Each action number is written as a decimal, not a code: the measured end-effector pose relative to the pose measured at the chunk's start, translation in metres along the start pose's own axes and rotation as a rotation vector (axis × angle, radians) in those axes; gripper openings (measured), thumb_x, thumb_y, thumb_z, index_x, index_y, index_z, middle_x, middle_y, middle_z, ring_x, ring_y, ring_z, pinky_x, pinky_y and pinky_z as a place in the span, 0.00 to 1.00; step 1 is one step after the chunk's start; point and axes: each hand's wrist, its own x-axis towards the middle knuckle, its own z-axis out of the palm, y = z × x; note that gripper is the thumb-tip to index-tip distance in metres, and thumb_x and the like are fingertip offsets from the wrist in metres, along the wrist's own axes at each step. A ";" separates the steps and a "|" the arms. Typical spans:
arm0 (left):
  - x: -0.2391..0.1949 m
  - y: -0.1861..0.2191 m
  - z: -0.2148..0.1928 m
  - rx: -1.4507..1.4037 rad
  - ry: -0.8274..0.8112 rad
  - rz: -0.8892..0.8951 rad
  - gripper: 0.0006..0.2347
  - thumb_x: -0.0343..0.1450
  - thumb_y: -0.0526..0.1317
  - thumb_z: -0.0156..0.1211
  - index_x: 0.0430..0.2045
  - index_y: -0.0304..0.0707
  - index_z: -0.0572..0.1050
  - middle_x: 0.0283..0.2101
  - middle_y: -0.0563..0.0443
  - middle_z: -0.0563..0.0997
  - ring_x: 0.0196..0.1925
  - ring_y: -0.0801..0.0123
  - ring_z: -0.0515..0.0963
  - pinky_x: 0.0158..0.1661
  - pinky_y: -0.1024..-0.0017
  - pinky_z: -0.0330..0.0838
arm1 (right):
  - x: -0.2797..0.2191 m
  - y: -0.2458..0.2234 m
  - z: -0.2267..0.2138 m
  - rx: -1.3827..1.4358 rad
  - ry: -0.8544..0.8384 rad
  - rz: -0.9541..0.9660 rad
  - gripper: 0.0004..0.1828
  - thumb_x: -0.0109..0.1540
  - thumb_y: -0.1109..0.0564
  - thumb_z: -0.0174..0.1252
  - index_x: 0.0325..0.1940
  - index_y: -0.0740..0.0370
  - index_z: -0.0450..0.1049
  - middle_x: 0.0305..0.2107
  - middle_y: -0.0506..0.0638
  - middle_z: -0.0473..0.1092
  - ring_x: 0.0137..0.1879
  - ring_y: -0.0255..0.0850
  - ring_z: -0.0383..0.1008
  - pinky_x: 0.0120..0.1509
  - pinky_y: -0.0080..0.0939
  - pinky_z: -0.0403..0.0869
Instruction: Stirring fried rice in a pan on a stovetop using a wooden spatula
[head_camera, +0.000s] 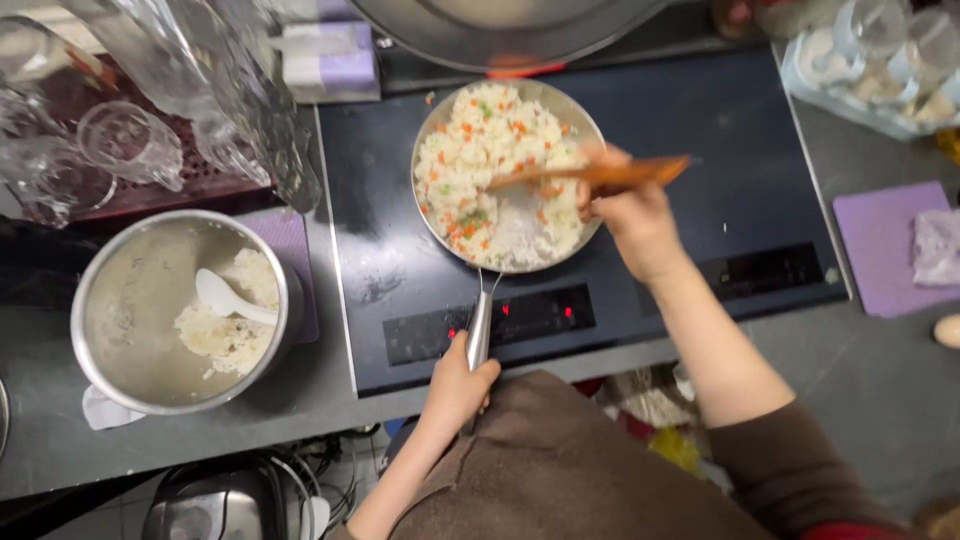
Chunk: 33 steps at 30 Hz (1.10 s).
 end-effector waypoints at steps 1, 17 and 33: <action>0.001 0.001 0.000 0.018 0.001 -0.008 0.32 0.66 0.40 0.59 0.68 0.29 0.61 0.19 0.40 0.80 0.16 0.58 0.82 0.23 0.64 0.77 | 0.008 0.015 -0.003 -0.391 0.063 -0.184 0.28 0.59 0.65 0.71 0.63 0.64 0.73 0.45 0.59 0.76 0.49 0.45 0.78 0.55 0.43 0.79; -0.010 0.012 -0.008 -0.132 0.093 -0.059 0.10 0.66 0.41 0.62 0.34 0.45 0.67 0.17 0.49 0.72 0.11 0.70 0.68 0.16 0.68 0.62 | 0.058 -0.036 0.082 -0.188 0.185 -0.426 0.18 0.64 0.63 0.52 0.19 0.57 0.64 0.18 0.45 0.63 0.25 0.33 0.63 0.33 0.35 0.63; 0.003 -0.008 -0.042 0.231 -0.089 -0.067 0.29 0.66 0.65 0.64 0.50 0.48 0.65 0.54 0.52 0.71 0.55 0.63 0.74 0.55 0.68 0.68 | 0.046 -0.020 0.085 -0.022 0.144 -0.329 0.21 0.66 0.64 0.45 0.19 0.53 0.53 0.13 0.41 0.52 0.21 0.30 0.50 0.30 0.35 0.54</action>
